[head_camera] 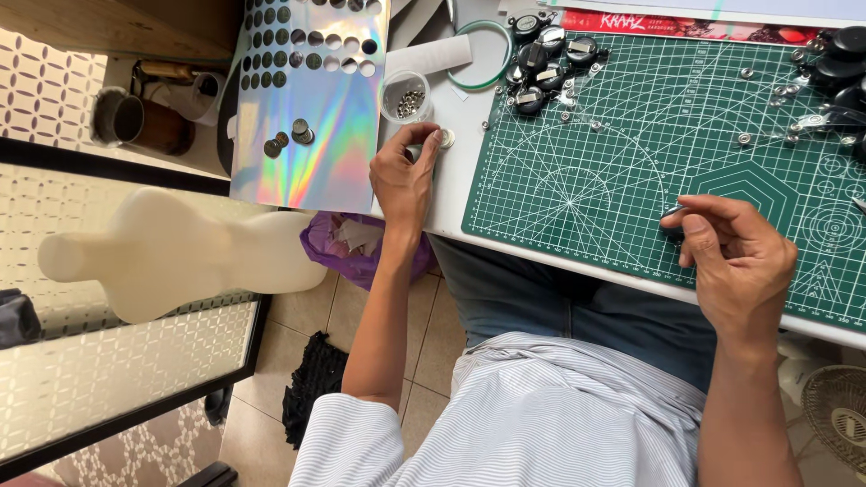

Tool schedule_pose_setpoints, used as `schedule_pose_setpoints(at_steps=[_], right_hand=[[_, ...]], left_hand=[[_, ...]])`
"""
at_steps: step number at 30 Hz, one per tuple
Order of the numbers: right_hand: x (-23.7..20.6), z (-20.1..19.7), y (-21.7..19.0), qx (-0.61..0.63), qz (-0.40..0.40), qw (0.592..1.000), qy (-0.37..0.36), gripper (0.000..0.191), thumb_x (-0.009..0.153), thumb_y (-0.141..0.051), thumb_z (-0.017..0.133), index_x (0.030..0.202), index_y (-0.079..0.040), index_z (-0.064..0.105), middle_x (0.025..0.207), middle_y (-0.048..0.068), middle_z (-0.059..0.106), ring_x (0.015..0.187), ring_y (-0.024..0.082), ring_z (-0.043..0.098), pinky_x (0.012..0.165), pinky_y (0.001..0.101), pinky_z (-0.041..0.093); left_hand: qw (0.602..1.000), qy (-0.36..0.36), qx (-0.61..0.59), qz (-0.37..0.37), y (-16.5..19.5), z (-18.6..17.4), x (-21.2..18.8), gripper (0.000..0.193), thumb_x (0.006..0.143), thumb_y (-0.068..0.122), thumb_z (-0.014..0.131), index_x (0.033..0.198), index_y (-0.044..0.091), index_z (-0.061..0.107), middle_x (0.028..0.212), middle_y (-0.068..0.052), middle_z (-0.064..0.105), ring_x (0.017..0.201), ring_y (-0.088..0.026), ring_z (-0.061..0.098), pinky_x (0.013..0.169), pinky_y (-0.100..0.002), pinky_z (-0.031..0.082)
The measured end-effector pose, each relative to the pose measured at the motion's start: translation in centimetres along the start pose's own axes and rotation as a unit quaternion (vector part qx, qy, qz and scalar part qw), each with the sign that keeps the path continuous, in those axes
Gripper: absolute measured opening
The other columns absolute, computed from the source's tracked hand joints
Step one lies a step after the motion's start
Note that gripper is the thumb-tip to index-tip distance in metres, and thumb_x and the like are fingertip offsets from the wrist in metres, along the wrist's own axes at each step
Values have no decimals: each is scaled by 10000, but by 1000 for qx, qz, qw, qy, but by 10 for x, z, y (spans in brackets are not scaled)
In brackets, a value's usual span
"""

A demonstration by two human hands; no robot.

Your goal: The person assembles small black keychain components on a green cutting mat. They insert metal pins into the keychain bodies, attach metal rings, and use pliers to secure the connections. The person handles multiple keychains one at a time, inspecting each after assembly.

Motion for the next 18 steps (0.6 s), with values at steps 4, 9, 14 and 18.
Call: schedule_pose_setpoints(at_steps=[4, 9, 14, 18], right_hand=[[0, -1, 2, -7, -6, 1000, -3, 187, 1126, -138, 652, 1227, 17, 678, 975, 116, 742, 670, 54, 626, 568, 155, 481], [2, -1, 4, -11, -11, 1000, -1, 183, 1121, -140, 655, 1212, 17, 682, 965, 119, 743, 664, 59, 635, 588, 175, 495], [2, -3, 4, -6, -10, 1000, -1, 184, 1124, -143, 659, 1209, 18, 683, 964, 118, 742, 667, 59, 635, 578, 168, 495], [3, -3, 3, -11, -8, 1000, 0, 181, 1120, -139, 658, 1205, 19, 684, 961, 116, 742, 661, 60, 631, 604, 181, 494]], left_hand=[[1000, 1, -4, 10, 1, 2, 0, 189, 918, 257, 759, 993, 88, 798, 842, -15, 783, 561, -79, 509, 549, -274, 417], [1000, -1, 0, 5, 4, 2, 1, 194, 909, 261, 759, 990, 90, 801, 849, -18, 788, 574, -92, 539, 558, -278, 439], [1000, -2, 3, 7, 9, 2, -2, 190, 908, 248, 757, 981, 78, 798, 845, -38, 784, 602, -114, 593, 593, -288, 481], [999, 8, 6, 39, 11, 2, -3, 183, 913, 228, 759, 974, 59, 789, 846, -67, 778, 673, -154, 679, 662, -312, 532]])
Point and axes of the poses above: each hand's wrist, its own x-axis towards the middle knuckle, its own z-axis out of the palm, y = z × x, the point moved 1 cm from there along x, towards the middle knuckle
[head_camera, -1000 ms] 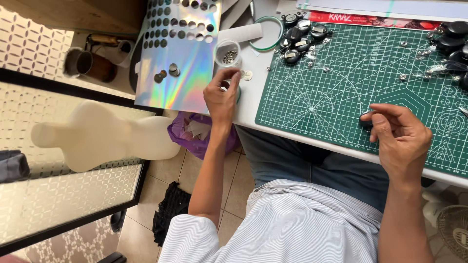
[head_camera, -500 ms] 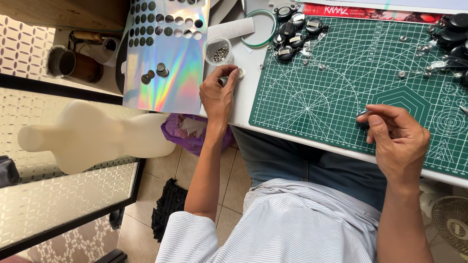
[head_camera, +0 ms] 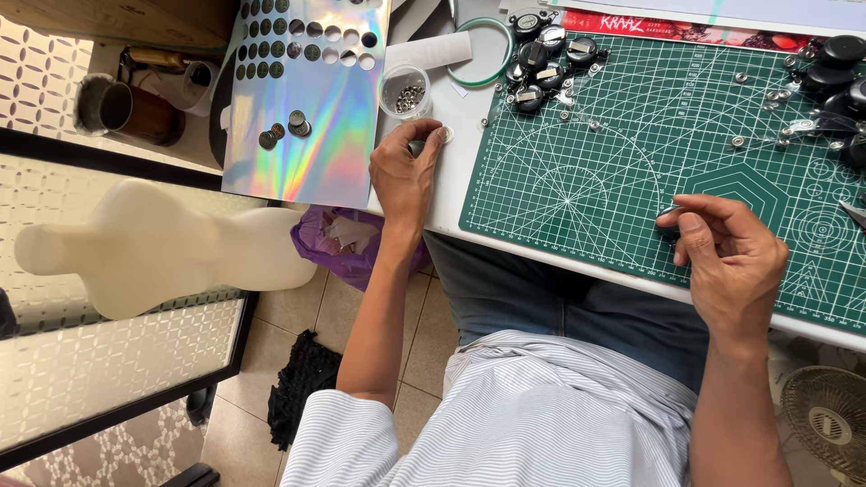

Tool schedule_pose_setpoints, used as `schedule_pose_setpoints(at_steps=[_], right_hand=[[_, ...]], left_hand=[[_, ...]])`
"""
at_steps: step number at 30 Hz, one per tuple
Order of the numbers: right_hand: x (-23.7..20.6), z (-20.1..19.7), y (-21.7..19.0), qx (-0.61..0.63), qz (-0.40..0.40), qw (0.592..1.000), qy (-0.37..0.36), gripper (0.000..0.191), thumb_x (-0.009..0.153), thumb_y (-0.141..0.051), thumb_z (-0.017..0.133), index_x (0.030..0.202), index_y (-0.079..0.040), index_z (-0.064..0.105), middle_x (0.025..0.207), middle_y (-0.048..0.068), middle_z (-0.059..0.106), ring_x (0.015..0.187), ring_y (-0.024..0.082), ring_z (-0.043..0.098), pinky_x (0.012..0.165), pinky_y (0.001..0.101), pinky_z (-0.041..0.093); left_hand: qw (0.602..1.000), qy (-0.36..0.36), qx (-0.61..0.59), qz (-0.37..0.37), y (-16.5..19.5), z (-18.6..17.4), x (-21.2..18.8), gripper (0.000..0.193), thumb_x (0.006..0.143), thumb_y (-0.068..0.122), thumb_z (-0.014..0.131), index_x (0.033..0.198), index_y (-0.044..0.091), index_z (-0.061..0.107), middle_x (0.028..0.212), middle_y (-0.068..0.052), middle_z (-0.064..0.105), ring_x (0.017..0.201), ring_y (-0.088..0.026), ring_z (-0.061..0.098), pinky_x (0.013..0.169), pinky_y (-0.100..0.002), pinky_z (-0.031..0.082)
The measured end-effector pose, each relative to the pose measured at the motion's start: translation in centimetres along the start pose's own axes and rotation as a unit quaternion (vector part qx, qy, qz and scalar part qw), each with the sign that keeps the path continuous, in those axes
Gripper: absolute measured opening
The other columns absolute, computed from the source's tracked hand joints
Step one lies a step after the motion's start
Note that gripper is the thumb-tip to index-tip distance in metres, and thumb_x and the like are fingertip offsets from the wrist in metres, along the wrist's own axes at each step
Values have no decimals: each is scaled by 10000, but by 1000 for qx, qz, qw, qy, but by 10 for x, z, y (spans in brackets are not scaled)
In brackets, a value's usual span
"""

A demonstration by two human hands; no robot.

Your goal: The person assembles small black keychain components on a green cutting mat. They insert metal pins into the keychain bodies, attach metal rings, and use pliers to secure the connections. The person handles multiple keychains one at a time, inspecting each after assembly.

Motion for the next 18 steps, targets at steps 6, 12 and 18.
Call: schedule_pose_setpoints(at_steps=[6, 12, 18], right_hand=[[0, 1, -1, 3, 1, 1000, 2, 181, 1115, -134, 655, 1207, 19, 686, 960, 116, 741, 662, 59, 627, 602, 181, 489], [0, 1, -1, 2, -2, 1000, 2, 178, 1116, -133, 650, 1208, 15, 688, 975, 110, 744, 653, 57, 621, 599, 181, 482], [1, 1, 1, -1, -5, 1000, 4, 176, 1106, -131, 649, 1199, 14, 685, 1003, 108, 744, 696, 69, 623, 590, 181, 488]], left_hand=[[997, 9, 50, 62, -1, 2, -1, 131, 912, 192, 752, 966, 76, 777, 907, -79, 756, 798, -238, 708, 744, -356, 544], [982, 23, 135, 130, 1, 6, -3, 88, 889, 162, 782, 957, 106, 772, 916, -71, 741, 841, -286, 668, 768, -402, 513], [978, 44, 134, 151, 2, 8, -8, 229, 908, 103, 766, 1118, 19, 729, 1038, -127, 713, 934, -294, 680, 816, -406, 538]])
Point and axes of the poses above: each hand's wrist, its own x-axis towards the middle knuckle, its own z-axis out of the palm, y = z × x, the point moved 1 cm from there along x, towards the middle knuckle
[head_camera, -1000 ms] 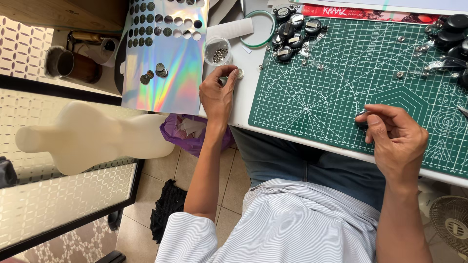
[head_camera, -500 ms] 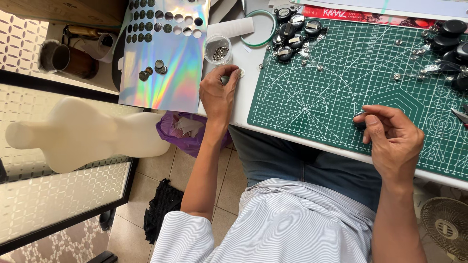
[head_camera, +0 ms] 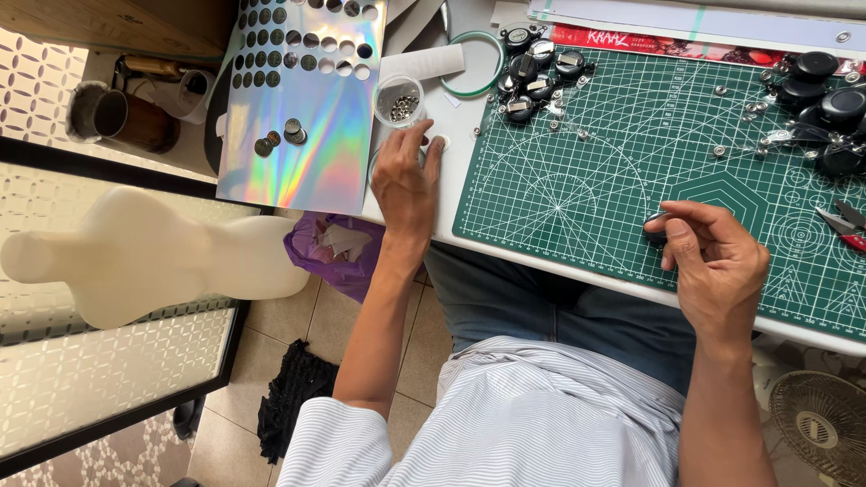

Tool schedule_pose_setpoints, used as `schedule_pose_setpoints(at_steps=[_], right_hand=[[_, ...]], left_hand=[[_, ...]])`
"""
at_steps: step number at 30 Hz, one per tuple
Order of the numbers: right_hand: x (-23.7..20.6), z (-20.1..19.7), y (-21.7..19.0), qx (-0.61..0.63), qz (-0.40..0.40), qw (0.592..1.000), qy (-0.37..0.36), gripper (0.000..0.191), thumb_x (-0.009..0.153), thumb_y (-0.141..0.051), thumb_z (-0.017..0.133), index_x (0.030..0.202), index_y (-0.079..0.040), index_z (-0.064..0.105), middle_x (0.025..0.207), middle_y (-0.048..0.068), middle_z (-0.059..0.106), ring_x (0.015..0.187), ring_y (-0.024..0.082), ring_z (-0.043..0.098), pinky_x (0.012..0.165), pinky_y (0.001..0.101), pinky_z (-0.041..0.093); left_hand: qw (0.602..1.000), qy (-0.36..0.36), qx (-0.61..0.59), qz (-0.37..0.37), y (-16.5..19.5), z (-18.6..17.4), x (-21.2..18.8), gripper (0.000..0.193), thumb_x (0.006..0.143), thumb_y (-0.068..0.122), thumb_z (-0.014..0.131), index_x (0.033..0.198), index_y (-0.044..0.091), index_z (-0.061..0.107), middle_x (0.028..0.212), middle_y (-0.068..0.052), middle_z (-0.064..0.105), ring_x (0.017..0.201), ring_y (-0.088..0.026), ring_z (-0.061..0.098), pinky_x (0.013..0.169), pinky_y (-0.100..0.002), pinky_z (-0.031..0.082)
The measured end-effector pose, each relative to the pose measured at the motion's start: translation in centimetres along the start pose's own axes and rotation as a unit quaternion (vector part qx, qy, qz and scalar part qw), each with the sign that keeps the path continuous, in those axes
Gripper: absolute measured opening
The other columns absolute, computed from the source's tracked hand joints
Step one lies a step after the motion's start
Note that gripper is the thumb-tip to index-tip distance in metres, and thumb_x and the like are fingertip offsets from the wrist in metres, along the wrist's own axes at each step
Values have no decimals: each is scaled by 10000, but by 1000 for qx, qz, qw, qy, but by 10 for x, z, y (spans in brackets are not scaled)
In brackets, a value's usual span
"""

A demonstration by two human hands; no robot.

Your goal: The person assembles small black keychain components on a green cutting mat. They insert metal pins into the keychain bodies, attach metal rings, and use pliers to secure the connections. The person handles multiple keychains one at a time, inspecting each after assembly.

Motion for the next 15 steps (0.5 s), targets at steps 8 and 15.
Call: schedule_pose_setpoints(at_steps=[8, 15], right_hand=[[0, 0, 0, 7, 2, 1000, 4, 165, 1105, -121, 650, 1198, 11, 684, 1006, 109, 744, 695, 70, 622, 590, 182, 486], [-1, 8, 4, 39, 29, 999, 6, 161, 1061, -46, 615, 1194, -17, 699, 980, 74, 746, 677, 23, 543, 601, 178, 465]], left_hand=[[997, 36, 54, 45, -4, 0, -14, 178, 950, 88, 737, 1125, 60, 749, 1075, -71, 747, 1016, -248, 681, 890, -394, 522], [991, -40, 69, 106, -17, 6, -17, 115, 965, 165, 747, 1021, 71, 781, 1178, -49, 752, 1165, -324, 599, 1015, -452, 443]])
Point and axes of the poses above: each hand's wrist, its own x-axis towards the middle knuckle, its own z-axis out of the palm, y = z × x, the point moved 1 cm from there along x, towards the middle knuckle
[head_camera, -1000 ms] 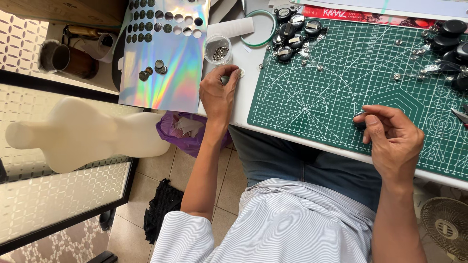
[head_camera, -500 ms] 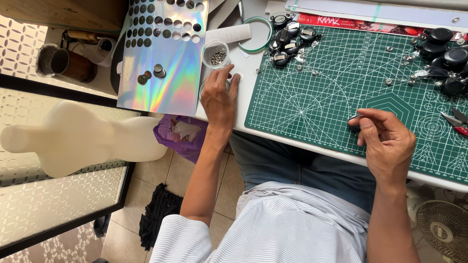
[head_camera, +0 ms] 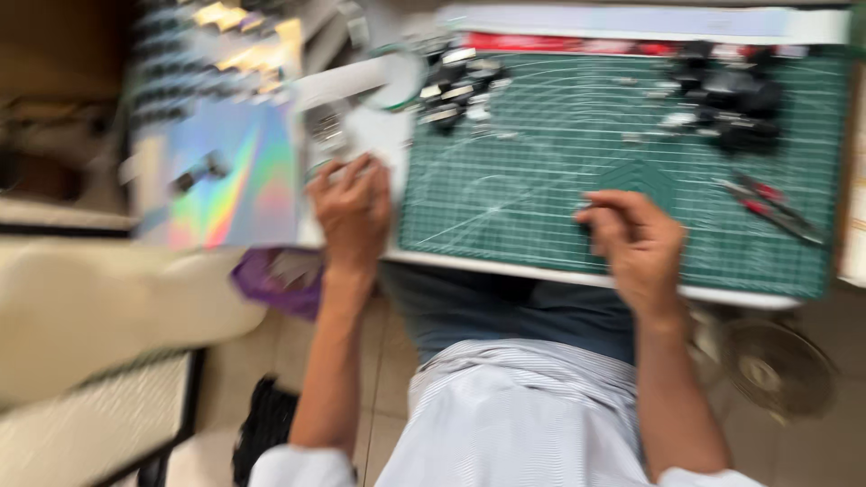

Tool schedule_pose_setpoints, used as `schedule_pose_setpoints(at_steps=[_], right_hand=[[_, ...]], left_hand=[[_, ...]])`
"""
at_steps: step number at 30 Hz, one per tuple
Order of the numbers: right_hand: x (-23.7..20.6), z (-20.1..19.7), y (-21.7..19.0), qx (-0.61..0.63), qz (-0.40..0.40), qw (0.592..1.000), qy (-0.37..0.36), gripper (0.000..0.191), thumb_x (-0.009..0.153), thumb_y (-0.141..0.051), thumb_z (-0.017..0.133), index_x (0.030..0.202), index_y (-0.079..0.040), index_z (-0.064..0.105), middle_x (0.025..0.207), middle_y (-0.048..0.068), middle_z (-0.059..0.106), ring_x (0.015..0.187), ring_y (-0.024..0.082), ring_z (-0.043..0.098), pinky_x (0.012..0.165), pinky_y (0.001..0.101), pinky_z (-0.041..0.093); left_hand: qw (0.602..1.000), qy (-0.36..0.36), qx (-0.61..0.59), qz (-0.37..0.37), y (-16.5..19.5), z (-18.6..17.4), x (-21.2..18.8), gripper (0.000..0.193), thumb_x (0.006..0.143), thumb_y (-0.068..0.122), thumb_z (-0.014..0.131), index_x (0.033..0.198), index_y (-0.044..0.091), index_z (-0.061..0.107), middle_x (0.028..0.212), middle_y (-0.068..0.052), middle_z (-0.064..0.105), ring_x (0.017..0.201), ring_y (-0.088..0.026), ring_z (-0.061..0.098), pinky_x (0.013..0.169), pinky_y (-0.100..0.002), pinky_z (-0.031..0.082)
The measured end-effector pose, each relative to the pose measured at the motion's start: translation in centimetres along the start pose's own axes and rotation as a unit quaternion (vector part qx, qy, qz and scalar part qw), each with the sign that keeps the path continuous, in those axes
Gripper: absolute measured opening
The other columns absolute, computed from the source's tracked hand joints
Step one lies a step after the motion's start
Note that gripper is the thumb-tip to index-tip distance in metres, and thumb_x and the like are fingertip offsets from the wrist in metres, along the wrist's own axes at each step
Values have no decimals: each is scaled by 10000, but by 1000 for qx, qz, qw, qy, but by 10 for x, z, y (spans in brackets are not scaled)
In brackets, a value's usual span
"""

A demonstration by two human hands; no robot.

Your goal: The person assembles small black keychain components on a green cutting mat. They insert metal pins into the keychain bodies, attach metal rings, and use pliers to secure the connections. The person handles multiple keychains one at a time, inspecting each after assembly.

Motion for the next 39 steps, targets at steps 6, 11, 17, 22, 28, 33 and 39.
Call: schedule_pose_setpoints(at_steps=[6, 11, 17, 22, 28, 33, 39], right_hand=[[-1, 2, 7, -44, -24, 999, -11, 99, 1019, -120, 679, 1063, -43, 723, 849, 33, 731, 628, 28, 561, 542, 184, 460], [-3, 3, 12, -46, -44, 998, 10, 164, 1039, -206, 663, 987, -52, 647, 717, -2, 613, 598, 30, 554, 518, 193, 434], [-5, -25, 8, 10, -99, 981, 168, 169, 1095, -219, 631, 1080, -52, 644, 807, 23, 647, 645, 68, 605, 566, 211, 501], [-5, -46, 3, -163, -115, 970, 136, 233, 1103, -190, 627, 1244, -7, 593, 942, 25, 669, 810, 93, 645, 712, 224, 527], [-6, -37, 1, -309, -84, 942, 100, 122, 1094, -155, 683, 1034, -48, 673, 919, 39, 672, 736, 128, 632, 636, 273, 488], [-2, -33, -8, -309, -134, 941, 38, 190, 1074, -221, 653, 1168, -58, 678, 1090, 56, 658, 899, 142, 656, 749, 294, 549], [-2, -19, -21, -455, -160, 876, -32, 537, 727, -458, 864, 1134, -129, 744, 953, 26, 643, 874, 206, 629, 783, 410, 455]], left_hand=[[1000, -5, -22, -3, 3, -8, -1, 140, 992, 170, 738, 1083, 73, 780, 1167, -74, 735, 1212, -358, 580, 1062, -455, 420], [1000, -27, -11, -10, 5, -13, 2, 168, 1039, 152, 713, 1172, 54, 741, 1202, -78, 719, 1280, -340, 583, 1125, -469, 399], [1000, -6, -17, 4, 1, -12, 0, 211, 1040, 109, 734, 1237, 33, 726, 1319, -148, 633, 1246, -351, 580, 1092, -468, 443], [981, -10, -92, -168, -5, -11, -10, 178, 1018, 164, 721, 1176, 91, 759, 1015, -93, 690, 1048, -296, 634, 956, -439, 479], [985, 48, -165, 17, 41, -1, -25, 67, 986, 70, 717, 1047, 95, 729, 948, -80, 723, 1040, -250, 681, 920, -387, 527], [942, -86, -322, -26, 110, 24, -26, 119, 1017, 152, 684, 1070, 155, 791, 808, -23, 715, 755, -173, 651, 716, -356, 518], [933, -133, -328, 68, 159, 17, 5, 261, 970, 217, 683, 1177, 67, 738, 1032, -101, 700, 920, -251, 641, 777, -370, 530]])
Point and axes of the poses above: each hand's wrist, its own x-axis towards the middle knuckle, its own z-axis out of the palm, y = z × x, the point moved 1 cm from there along x, towards the middle knuckle
